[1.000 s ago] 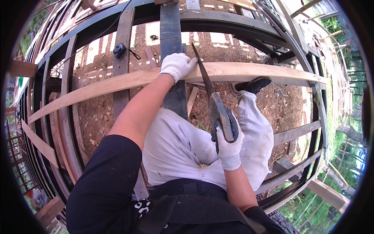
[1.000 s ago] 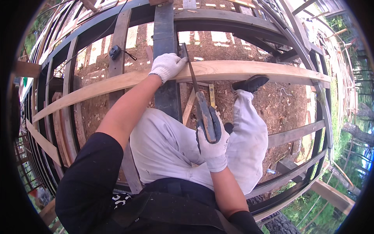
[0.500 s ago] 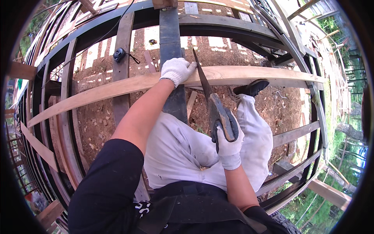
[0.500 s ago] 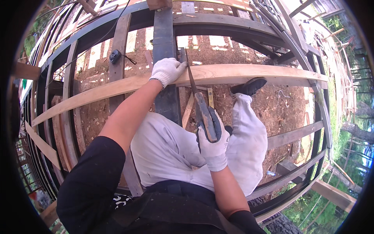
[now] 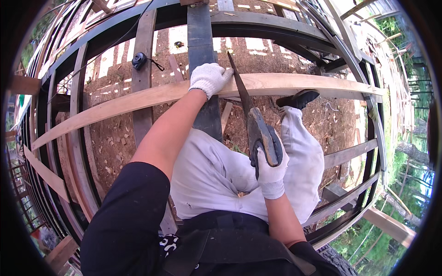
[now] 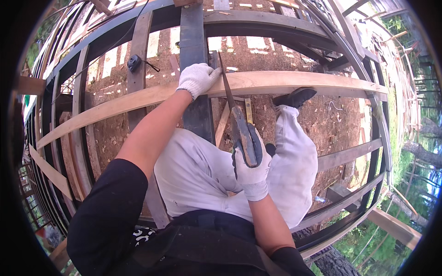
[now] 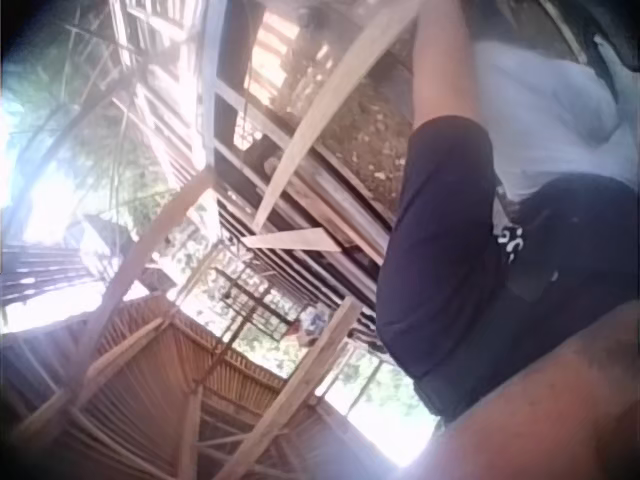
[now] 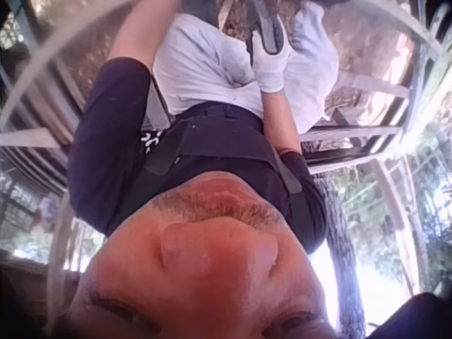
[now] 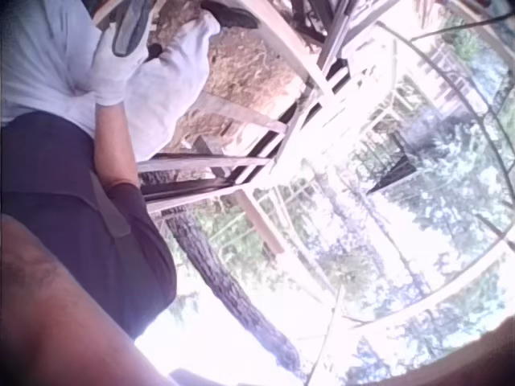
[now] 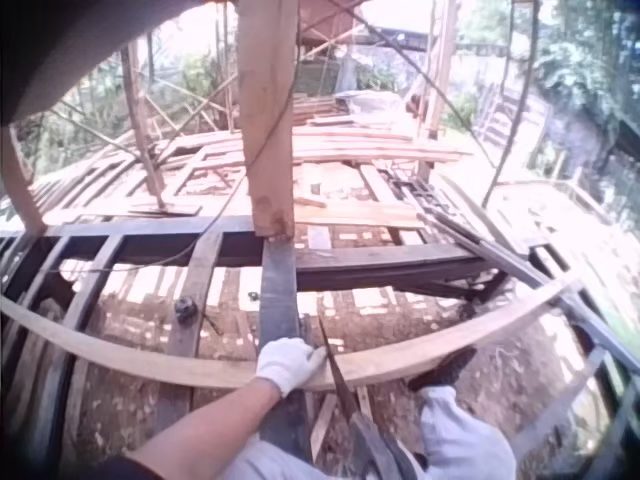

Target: The person measures a wooden plank with a tape measure, cuts through it using a hand saw, removes the severed piece, and then saws another section of the plank.

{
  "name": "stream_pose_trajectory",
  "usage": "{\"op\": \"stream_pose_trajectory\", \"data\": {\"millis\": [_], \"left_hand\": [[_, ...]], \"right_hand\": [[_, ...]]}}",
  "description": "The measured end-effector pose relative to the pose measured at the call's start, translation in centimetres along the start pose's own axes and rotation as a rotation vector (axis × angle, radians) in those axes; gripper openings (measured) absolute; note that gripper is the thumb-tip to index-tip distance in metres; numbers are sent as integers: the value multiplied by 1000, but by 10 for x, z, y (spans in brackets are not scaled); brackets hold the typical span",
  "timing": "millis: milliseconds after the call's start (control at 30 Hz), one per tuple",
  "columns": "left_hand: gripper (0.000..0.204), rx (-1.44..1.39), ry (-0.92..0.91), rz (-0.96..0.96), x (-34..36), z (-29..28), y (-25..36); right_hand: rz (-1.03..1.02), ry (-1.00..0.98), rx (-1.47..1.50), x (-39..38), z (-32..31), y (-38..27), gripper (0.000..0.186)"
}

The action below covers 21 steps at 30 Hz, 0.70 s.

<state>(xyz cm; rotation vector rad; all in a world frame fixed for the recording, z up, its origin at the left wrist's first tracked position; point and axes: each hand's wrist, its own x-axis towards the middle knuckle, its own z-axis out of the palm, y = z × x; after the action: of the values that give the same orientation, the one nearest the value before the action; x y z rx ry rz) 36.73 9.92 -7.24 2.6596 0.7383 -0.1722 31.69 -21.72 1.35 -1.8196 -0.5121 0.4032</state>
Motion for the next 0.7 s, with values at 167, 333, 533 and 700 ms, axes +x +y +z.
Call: {"op": "stream_pose_trajectory", "data": {"millis": [167, 333, 533, 700], "left_hand": [[62, -55, 23, -72, 0, 0, 0], [65, -114, -4, -104, 1, -2, 1], [66, -86, -15, -65, 1, -3, 1], [59, -62, -2, -41, -2, -6, 1]], "right_hand": [[-28, 43, -27, 6, 2, -3, 65], [-147, 87, -71, 39, 18, 9, 61], [-118, 64, -14, 82, 49, 40, 59], [-94, 43, -14, 84, 56, 49, 60]]}}
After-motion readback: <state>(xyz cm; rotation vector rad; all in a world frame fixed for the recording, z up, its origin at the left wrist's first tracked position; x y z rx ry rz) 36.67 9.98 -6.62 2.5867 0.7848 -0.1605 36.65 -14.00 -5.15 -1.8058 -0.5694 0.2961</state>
